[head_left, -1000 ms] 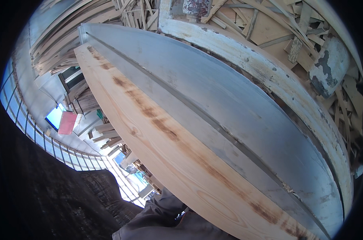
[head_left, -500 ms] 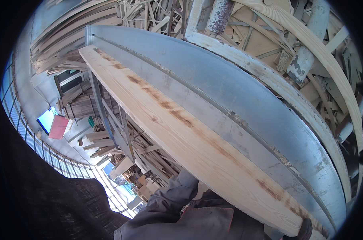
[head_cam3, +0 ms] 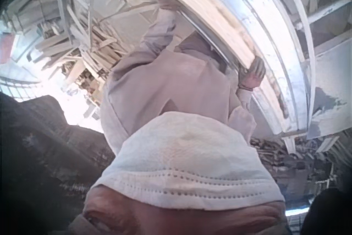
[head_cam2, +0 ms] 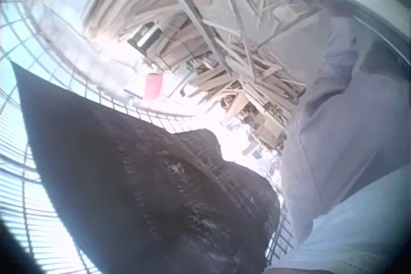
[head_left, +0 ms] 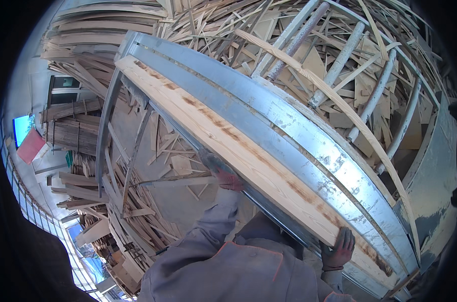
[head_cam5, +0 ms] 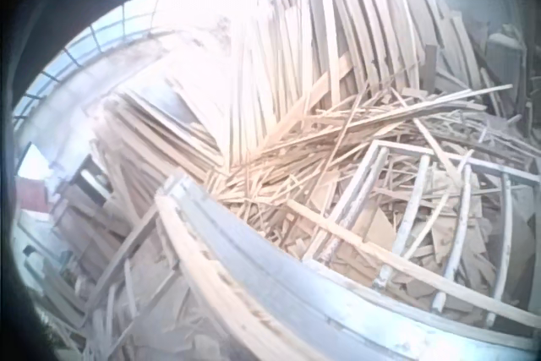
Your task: The person picks up long wooden planks from a pile, carries them to a metal table, and places them on the table. They repeat this process several times, moving planks one at a time and stacking them on the table.
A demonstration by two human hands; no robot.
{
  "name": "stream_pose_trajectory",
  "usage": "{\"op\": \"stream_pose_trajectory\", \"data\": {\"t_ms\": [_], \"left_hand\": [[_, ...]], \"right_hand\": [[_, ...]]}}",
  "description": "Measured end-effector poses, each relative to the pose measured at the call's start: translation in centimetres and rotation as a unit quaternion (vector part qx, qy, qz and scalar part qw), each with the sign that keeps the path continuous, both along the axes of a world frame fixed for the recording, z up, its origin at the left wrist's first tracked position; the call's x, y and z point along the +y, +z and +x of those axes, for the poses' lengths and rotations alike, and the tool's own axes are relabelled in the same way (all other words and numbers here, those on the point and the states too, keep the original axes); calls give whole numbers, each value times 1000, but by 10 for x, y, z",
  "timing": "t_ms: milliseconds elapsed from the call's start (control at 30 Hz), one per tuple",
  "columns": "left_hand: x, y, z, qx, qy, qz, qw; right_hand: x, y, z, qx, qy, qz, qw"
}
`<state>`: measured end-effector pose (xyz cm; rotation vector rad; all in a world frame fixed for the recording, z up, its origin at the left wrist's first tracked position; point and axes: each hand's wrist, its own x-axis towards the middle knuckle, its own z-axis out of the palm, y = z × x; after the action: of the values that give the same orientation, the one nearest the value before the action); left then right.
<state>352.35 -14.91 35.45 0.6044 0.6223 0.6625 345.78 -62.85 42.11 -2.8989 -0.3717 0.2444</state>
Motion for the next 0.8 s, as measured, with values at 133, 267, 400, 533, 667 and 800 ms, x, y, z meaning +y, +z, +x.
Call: {"op": "stream_pose_trajectory", "data": {"t_ms": [133,267,400,533,667,800], "left_hand": [[12,9,-3,111,72,-37,990],[35,-34,-13,260,76,-40,962],[74,-88,-38,373,7,-8,928],[102,-110,-50,419,-210,41,882],[88,-83,-33,480,-274,30,833],[82,-52,-26,547,-250,81,795]], "right_hand": [[-11,0,-39,57,53,18,997],[-59,-15,-98,-16,-88,-52,995],[-133,-28,-166,-60,-578,-88,809],[-185,-77,-186,-68,-860,-15,505],[-228,-120,-161,-53,-963,3,264],[-241,-132,-133,-32,-983,54,173]]}}
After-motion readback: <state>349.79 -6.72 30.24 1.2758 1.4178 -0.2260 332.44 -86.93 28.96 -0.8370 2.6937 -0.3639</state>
